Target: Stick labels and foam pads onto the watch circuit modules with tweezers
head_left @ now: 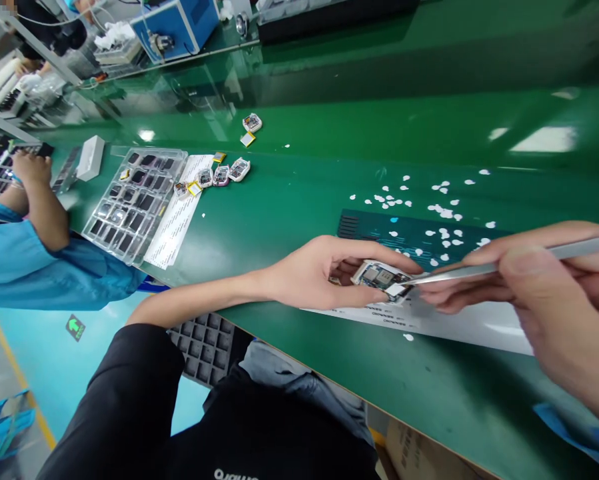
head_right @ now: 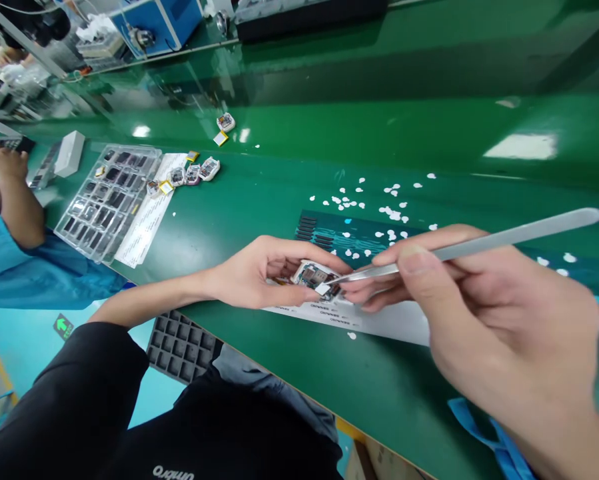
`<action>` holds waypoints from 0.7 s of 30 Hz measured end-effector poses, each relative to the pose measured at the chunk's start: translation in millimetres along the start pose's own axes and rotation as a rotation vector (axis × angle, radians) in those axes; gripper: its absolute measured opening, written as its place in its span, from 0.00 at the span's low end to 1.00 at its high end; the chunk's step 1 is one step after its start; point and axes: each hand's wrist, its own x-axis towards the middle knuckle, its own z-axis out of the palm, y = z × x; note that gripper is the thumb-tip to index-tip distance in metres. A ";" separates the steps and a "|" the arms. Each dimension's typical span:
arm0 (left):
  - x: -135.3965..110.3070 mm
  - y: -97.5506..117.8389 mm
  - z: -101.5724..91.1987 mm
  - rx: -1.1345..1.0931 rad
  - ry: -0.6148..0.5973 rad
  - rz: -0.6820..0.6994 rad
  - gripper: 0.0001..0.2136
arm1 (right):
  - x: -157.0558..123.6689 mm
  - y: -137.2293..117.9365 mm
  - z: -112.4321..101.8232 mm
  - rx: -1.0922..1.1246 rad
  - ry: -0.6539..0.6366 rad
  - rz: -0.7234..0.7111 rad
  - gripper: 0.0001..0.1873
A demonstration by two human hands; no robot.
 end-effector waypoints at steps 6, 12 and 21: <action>-4.7 -0.3 7.5 0.065 0.003 -0.051 0.19 | 1.3 8.0 5.4 -0.064 -0.020 -0.012 0.24; -5.0 -1.7 10.5 0.102 -0.012 -0.053 0.20 | 2.9 14.1 4.7 -0.154 -0.040 -0.056 0.28; -5.3 -3.3 11.9 0.078 -0.010 -0.060 0.22 | 1.4 13.3 2.9 -0.170 -0.032 -0.062 0.26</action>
